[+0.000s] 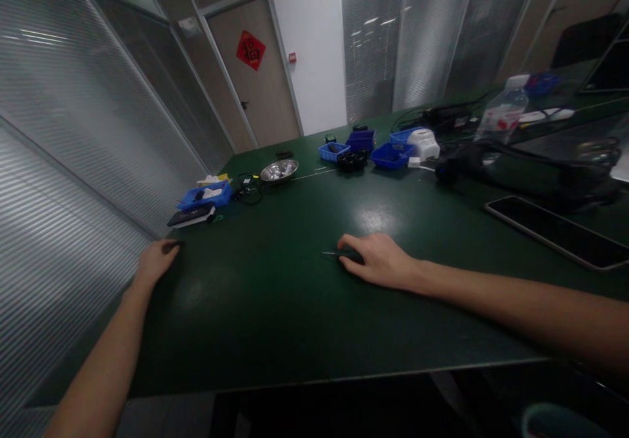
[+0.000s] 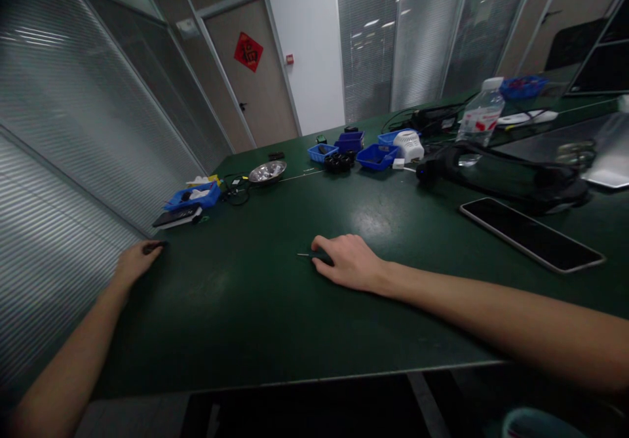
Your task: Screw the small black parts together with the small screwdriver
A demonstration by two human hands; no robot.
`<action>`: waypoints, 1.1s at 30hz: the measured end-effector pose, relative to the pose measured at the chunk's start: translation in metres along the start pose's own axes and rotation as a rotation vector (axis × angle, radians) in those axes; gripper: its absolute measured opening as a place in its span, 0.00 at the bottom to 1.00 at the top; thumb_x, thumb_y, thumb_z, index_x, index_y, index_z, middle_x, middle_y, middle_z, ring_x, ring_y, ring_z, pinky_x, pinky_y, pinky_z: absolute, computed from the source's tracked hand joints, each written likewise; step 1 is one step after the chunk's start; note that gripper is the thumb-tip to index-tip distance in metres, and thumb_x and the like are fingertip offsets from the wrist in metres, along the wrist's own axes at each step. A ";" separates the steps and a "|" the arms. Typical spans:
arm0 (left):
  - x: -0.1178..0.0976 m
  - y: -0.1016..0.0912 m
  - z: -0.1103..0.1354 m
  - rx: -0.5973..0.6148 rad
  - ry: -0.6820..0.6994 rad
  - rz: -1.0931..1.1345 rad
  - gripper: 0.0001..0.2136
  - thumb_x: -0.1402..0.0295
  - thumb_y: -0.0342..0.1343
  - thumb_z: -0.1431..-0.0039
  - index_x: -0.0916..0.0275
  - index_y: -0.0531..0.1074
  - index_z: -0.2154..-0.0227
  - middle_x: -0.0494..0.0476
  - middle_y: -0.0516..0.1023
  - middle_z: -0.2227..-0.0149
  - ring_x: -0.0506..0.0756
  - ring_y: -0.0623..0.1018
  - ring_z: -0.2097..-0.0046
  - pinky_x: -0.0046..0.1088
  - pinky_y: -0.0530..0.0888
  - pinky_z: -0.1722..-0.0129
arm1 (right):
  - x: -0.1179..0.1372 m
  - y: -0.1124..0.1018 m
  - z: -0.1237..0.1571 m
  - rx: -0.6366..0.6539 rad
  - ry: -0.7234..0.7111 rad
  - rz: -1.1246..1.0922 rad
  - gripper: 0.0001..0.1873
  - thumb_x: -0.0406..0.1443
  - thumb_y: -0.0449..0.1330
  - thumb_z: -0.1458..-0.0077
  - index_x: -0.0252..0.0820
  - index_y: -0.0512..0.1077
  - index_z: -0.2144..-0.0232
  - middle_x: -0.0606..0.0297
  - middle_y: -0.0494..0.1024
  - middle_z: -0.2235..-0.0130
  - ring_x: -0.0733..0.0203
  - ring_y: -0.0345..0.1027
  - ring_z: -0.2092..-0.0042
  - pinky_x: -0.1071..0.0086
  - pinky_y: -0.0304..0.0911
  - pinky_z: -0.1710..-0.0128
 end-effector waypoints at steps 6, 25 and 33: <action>0.003 -0.001 0.003 0.012 -0.075 -0.005 0.17 0.66 0.53 0.34 0.70 0.77 0.49 0.62 0.81 0.50 0.62 0.79 0.48 0.31 0.74 0.53 | -0.001 0.001 0.000 -0.008 -0.019 -0.012 0.16 0.44 0.57 0.33 0.42 0.71 0.48 0.68 0.75 0.71 0.64 0.66 0.73 0.69 0.53 0.70; 0.031 0.021 -0.011 0.019 -0.019 0.001 0.19 0.64 0.53 0.34 0.68 0.74 0.44 0.63 0.80 0.47 0.64 0.79 0.47 0.38 0.75 0.49 | 0.002 -0.001 0.000 0.015 -0.017 -0.033 0.15 0.43 0.57 0.32 0.42 0.71 0.48 0.67 0.77 0.69 0.64 0.68 0.72 0.70 0.54 0.70; 0.034 0.038 -0.023 0.003 0.047 0.021 0.20 0.65 0.49 0.32 0.67 0.74 0.43 0.67 0.76 0.42 0.65 0.76 0.42 0.42 0.71 0.41 | 0.001 0.001 0.000 0.017 -0.010 -0.003 0.15 0.43 0.57 0.33 0.43 0.71 0.49 0.67 0.76 0.70 0.63 0.68 0.72 0.69 0.54 0.70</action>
Point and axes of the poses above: each hand's wrist, its own z-axis away from the middle knuckle, its own y-axis out of the palm, x = y × z, the point moved 9 cm from there along -z, towards the middle knuckle
